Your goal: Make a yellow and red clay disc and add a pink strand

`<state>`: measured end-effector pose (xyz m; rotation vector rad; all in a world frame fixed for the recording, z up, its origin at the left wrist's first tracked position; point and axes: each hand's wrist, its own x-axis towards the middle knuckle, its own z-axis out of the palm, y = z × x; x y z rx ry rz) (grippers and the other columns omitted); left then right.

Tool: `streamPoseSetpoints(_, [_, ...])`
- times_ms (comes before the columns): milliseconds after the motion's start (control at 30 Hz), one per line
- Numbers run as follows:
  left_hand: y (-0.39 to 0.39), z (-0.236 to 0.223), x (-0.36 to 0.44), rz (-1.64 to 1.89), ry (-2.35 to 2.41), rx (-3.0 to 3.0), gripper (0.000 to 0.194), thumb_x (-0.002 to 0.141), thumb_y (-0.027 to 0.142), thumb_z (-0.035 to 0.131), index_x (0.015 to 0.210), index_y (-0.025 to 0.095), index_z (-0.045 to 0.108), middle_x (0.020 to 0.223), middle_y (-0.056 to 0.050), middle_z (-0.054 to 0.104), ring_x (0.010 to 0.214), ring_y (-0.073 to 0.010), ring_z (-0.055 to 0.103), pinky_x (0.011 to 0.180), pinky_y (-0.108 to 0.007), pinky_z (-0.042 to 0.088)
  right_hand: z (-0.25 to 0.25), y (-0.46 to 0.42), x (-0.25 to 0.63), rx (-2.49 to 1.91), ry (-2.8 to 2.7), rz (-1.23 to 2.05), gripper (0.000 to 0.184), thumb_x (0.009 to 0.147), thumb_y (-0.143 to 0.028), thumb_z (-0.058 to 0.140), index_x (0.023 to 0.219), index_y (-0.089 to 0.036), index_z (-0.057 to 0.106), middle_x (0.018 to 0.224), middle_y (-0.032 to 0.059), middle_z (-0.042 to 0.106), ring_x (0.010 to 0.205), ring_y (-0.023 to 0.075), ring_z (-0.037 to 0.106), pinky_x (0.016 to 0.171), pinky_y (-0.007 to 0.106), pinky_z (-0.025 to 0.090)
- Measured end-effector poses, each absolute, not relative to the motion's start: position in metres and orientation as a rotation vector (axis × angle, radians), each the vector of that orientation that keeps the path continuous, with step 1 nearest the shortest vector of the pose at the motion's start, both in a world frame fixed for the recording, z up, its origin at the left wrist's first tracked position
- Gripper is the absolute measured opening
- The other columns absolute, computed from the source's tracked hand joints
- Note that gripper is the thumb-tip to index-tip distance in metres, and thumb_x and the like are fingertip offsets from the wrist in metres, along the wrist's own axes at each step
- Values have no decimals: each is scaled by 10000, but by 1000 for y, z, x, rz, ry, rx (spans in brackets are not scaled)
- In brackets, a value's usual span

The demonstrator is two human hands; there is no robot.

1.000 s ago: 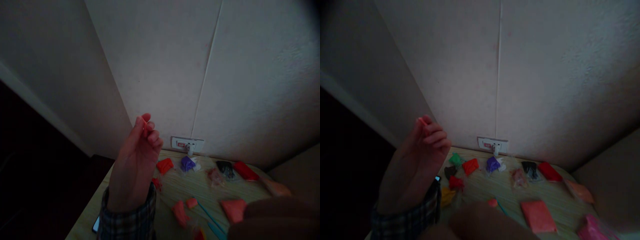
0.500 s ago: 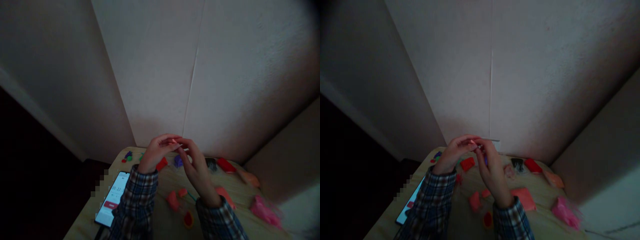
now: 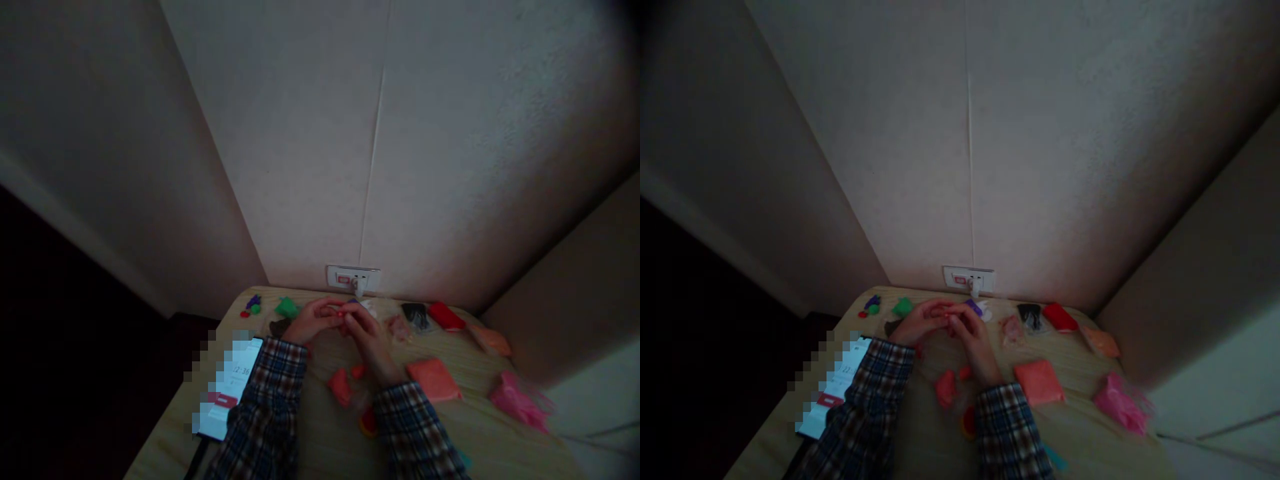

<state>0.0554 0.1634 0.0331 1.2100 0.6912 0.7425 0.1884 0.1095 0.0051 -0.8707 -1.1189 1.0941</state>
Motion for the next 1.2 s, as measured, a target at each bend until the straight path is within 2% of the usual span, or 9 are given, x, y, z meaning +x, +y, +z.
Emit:
streamPoseSetpoints(200, [165,20,57,785,697,1186,453,648,372,791,1004,131,650,625,-1,653,602,-133,603,635,-245,468,-4,116,187,-846,-1003,1221,213,792,-440,601,823,-245,522,675,-37,502,617,136,499,594,265,405])
streamPoseSetpoints(667, [163,23,59,877,709,1138,330,716,306,733,980,129,644,629,10,625,637,-129,592,670,-249,451,4,123,192,-848,-988,1287,100,808,-339,573,825,-242,553,693,-30,541,649,140,521,621,269,420])
streamPoseSetpoints(867, [162,21,62,898,750,1120,275,672,347,761,755,131,613,635,5,631,631,-124,589,659,-245,454,4,125,196,-876,-988,1279,152,784,-377,612,821,-237,568,707,-27,542,656,138,523,633,274,430])
streamPoseSetpoints(1033, [162,18,65,909,784,1108,291,612,331,795,759,144,627,658,17,650,643,-117,593,659,-234,460,1,125,198,-894,-975,1287,202,745,-399,655,779,-232,547,704,-33,543,670,135,531,665,279,437])
streamPoseSetpoints(1200, [162,17,66,921,799,1132,294,584,299,810,749,132,633,680,20,652,655,-105,589,673,-229,452,0,124,201,-891,-969,1270,161,753,-360,647,774,-233,551,671,-38,552,644,123,530,641,264,428])
